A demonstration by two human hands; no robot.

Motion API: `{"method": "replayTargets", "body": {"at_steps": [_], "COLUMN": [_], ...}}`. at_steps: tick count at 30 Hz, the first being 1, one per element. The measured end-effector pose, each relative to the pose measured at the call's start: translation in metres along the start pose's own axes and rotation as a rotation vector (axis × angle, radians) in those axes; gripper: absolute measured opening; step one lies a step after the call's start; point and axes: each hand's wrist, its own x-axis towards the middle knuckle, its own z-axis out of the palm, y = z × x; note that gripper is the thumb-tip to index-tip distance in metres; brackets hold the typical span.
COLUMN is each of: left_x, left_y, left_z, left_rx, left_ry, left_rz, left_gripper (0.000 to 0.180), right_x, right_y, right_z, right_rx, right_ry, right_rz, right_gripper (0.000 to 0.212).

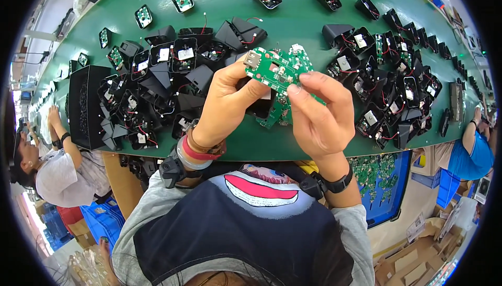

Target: The person picks up a circuit board and a black plastic housing, connects a wire from the housing to the board by hand, and presses the board into the housing. They repeat this process for several units, placing each assembled component back onto the table.

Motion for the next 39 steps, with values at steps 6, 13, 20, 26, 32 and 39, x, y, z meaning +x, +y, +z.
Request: {"method": "replayTargets", "body": {"at_steps": [6, 13, 20, 26, 32, 39], "left_x": [-0.002, -0.002, -0.003, -0.004, -0.009, -0.006], "left_y": [-0.009, -0.014, -0.012, 0.0, -0.004, 0.003], "left_z": [-0.003, 0.002, 0.004, 0.002, 0.009, 0.013], "left_rx": [0.174, 0.072, 0.028, 0.168, 0.326, 0.462], "left_ry": [0.065, 0.079, 0.013, -0.223, -0.196, -0.06], "left_rz": [0.07, -0.008, -0.018, -0.171, -0.027, -0.058], "left_gripper": [0.012, 0.035, 0.047, 0.07, 0.073, 0.063], "right_x": [-0.001, 0.001, 0.018, 0.017, 0.012, 0.017], "right_y": [-0.005, -0.014, -0.028, -0.025, -0.015, -0.015], "right_z": [-0.01, -0.008, -0.006, -0.026, -0.012, 0.008], "right_rx": [-0.146, -0.154, -0.245, 0.069, 0.546, 0.617], "right_ry": [-0.095, -0.178, -0.369, -0.429, -0.154, -0.01], "right_rz": [-0.112, -0.006, 0.104, 0.305, 0.862, 0.928], "right_gripper": [0.031, 0.031, 0.036, 0.018, 0.016, 0.009]}}
